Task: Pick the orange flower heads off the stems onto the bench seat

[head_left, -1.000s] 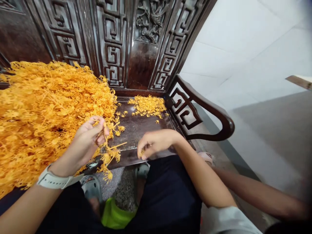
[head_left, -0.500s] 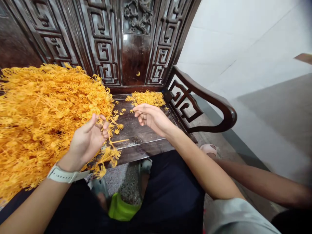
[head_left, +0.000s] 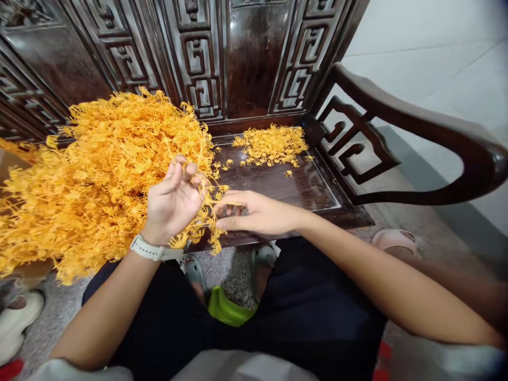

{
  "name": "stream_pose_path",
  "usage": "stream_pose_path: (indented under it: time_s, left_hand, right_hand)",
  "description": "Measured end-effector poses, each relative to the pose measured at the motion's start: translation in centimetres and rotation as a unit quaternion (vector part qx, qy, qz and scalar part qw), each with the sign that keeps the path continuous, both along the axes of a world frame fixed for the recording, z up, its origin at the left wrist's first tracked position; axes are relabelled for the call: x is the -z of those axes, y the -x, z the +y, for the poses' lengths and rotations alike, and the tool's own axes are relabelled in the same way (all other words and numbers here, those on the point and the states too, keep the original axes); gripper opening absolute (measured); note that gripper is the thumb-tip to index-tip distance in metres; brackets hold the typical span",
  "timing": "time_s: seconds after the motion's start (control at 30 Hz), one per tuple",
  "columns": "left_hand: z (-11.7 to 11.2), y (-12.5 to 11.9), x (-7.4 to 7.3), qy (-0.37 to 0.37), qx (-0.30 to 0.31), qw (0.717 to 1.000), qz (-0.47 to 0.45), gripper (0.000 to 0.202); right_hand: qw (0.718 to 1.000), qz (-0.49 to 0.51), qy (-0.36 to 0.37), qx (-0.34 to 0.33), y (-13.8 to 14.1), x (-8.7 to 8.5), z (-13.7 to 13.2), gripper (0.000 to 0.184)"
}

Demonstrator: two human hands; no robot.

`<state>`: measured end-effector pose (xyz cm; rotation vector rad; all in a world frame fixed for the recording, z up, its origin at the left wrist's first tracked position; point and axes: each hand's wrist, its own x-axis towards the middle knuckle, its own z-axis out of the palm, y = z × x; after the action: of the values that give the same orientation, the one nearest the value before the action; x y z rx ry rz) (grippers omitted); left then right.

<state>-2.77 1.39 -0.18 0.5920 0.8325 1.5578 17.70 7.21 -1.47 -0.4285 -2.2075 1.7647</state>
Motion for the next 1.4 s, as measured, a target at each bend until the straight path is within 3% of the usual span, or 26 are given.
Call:
stream_pose_path:
  time_s: [0.1,0.23,0.5,0.7,0.8,1.03,1.2,1.23,1.27,1.3,1.4]
  left_hand:
    - [0.3,0.1,0.0,-0.008,-0.043,0.997,0.070,0.006]
    - [0.3,0.2,0.0,-0.044,-0.038,0.995,0.087,0.018]
    - [0.5,2.3,-0.1,-0.015,-0.092,0.979,0.181,0.039]
    - [0.4,2.4,0.5,-0.021,-0.075,0.982,0.172,0.036]
    - [0.5,2.1,0.9,-0.034,-0.074,0.970,0.228,0.043]
    - [1.1,2.3,2.3,-0.045,-0.056,0.884,0.462,0.057]
    - [0.6,1.8,2.4,-0.061,-0.001,0.741,0.669,0.071]
    - [0.5,1.6,2.5,-0.059,0.006,0.727,0.684,0.076]
    - [0.4,1.3,2.5,-0.053,0.022,0.732,0.679,0.081]
    - [0.4,1.0,2.6,-0.048,0.043,0.759,0.648,0.082]
    - [0.3,-0.1,2.8,-0.044,0.096,0.897,0.430,0.065]
  right_hand:
    - [0.999,0.017,0.033,0.028,0.7,0.1,-0.8,0.030]
    - [0.984,0.068,0.134,0.092,1.4,0.7,-1.1,0.030]
    - [0.948,0.100,0.196,0.231,0.1,-0.4,1.5,0.010]
    - [0.932,0.094,0.262,0.232,-1.6,-0.5,2.7,0.012]
    - [0.930,0.096,0.287,0.209,-1.9,-0.5,3.0,0.022]
    - [0.919,0.088,0.334,0.191,-2.3,-0.6,3.2,0.027]
    - [0.915,0.078,0.367,0.146,-2.2,-0.2,2.8,0.030]
    - [0.915,0.073,0.373,0.134,-2.1,-0.2,2.7,0.030]
    - [0.915,0.067,0.379,0.123,-2.0,-0.2,2.5,0.029]
    - [0.916,0.059,0.381,0.113,-1.9,-0.2,2.3,0.026]
    - [0.923,0.029,0.377,0.071,-1.4,-0.1,1.6,0.021]
